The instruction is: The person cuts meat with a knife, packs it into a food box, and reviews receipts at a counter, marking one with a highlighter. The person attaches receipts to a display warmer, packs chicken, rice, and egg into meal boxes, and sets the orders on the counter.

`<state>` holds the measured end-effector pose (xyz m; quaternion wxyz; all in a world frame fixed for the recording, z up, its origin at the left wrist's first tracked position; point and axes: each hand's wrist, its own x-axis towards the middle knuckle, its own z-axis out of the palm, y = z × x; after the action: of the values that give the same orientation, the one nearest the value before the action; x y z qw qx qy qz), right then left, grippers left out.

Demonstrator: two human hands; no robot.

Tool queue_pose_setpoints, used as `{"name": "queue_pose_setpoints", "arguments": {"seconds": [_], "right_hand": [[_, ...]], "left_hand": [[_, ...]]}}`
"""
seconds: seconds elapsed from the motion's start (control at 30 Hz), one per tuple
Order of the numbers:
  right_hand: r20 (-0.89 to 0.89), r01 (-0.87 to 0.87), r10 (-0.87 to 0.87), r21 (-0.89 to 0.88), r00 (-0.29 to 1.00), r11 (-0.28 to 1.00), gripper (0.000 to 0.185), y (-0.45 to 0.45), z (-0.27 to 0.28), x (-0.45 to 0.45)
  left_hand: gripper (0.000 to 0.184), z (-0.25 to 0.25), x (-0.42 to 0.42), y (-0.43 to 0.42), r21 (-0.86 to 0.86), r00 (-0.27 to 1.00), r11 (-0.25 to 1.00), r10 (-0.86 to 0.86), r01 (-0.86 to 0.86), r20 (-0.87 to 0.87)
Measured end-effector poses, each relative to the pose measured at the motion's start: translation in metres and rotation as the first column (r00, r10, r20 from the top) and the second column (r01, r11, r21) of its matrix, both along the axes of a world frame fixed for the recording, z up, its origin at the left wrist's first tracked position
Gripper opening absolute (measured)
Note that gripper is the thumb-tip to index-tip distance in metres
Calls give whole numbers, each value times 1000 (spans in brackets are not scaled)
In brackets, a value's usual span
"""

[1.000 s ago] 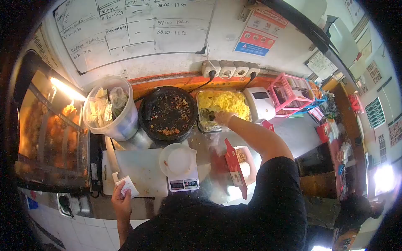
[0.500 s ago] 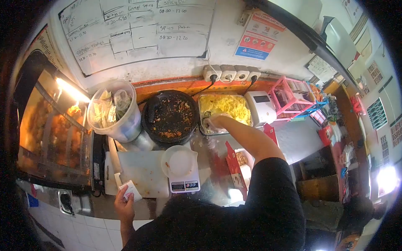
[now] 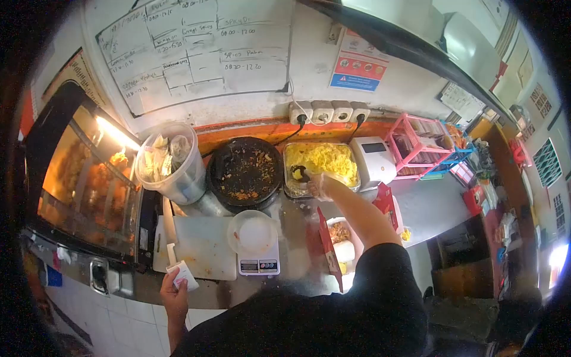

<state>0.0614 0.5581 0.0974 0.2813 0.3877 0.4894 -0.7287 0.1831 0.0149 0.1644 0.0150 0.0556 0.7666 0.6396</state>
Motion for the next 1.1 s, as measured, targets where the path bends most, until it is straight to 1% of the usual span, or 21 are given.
{"name": "queue_pose_setpoints", "arguments": {"seconds": [0.1, 0.13, 0.17, 0.23, 0.3, 0.37, 0.4, 0.43, 0.47, 0.5, 0.57, 0.63, 0.7, 0.73, 0.77, 0.83, 0.87, 0.97, 1.0, 1.03, 1.1], "right_hand": [[-75, 48, -44, 47, 996, 998, 59, 9, 13, 28], [-39, 62, -64, -53, 997, 997, 58, 16, 19, 39], [-28, 70, -71, -62, 997, 996, 58, 20, 27, 51], [-8, 140, -145, -224, 989, 964, 53, 28, 41, 86], [-182, 75, -56, 97, 982, 992, 52, 32, 43, 130], [-162, 58, -27, 191, 986, 980, 49, 33, 54, 177], [-10, -214, 225, 269, 974, 939, 33, 48, 57, 196], [-4, -214, 223, 258, 975, 942, 33, 48, 49, 215], [-27, -430, 650, 729, 760, 533, 27, 41, 42, 236], [198, -298, 888, 952, 415, -72, 23, 34, 34, 256], [-164, -11, 937, 984, 310, 176, 26, 23, -1, 286], [-96, -168, 936, 973, 338, 160, 31, 6, -23, 296], [-3, -325, 798, 912, 603, 250, 30, -28, 21, 314], [-107, -151, 817, 961, 567, 231, 30, -33, 13, 325], [-114, -145, 816, 961, 567, 235, 30, -30, 9, 330], [-252, 20, 704, 947, 663, 320, 31, -25, 8, 332], [-254, 23, 709, 948, 658, 318, 31, -20, 7, 332], [-410, 2, 604, 829, 683, 560, 30, -7, 9, 332], [-323, -136, 685, 840, 653, 525, 31, -9, 12, 330], [-325, -133, 688, 842, 649, 523, 31, -11, 9, 328], [-247, -246, 799, 865, 549, 437, 34, -16, -7, 320]], "left_hand": [[33, 1, 19, 8, -4, 1000, 1000, 11, -11, -23], [33, 0, 27, 12, 19, 999, 1000, 26, -25, -29], [33, 1, 34, 17, 9, 1000, 1000, 19, -18, -18], [33, 3, 48, 29, -83, 999, 996, 40, -43, -29], [34, 5, 61, 45, -148, 997, 989, 7, -19, -78], [34, 11, 77, 68, -142, 1000, 990, 5, -9, -29], [34, 10, 86, 79, -64, 1000, 998, -3, 4, 14], [33, 7, 93, 90, 22, 999, 1000, -9, 8, 39], [33, 1, 98, 101, 16, 999, 1000, -8, 7, 36], [34, -6, 105, 110, 9, 998, 998, -64, 64, 9], [34, -5, 122, 131, 7, 989, 989, -145, 145, 19], [33, 0, 137, 157, -33, 982, 982, -189, 188, -1], [33, -1, 149, 173, -15, 978, 978, -208, 208, 13], [33, 0, 153, 179, 11, 972, 973, -233, 232, 28], [33, 2, 158, 183, 5, 972, 972, -233, 233, 23], [34, 5, 164, 190, 16, 970, 970, -242, 242, -10], [34, 6, 166, 192, 17, 972, 971, -236, 237, -15], [34, 6, 171, 189, 15, 977, 977, -211, 211, 11], [34, 5, 171, 188, 17, 978, 978, -206, 206, 21], [34, 4, 170, 186, 19, 979, 979, -202, 201, 27], [34, 3, 168, 181, 7, 984, 984, -180, 180, -4]]}}
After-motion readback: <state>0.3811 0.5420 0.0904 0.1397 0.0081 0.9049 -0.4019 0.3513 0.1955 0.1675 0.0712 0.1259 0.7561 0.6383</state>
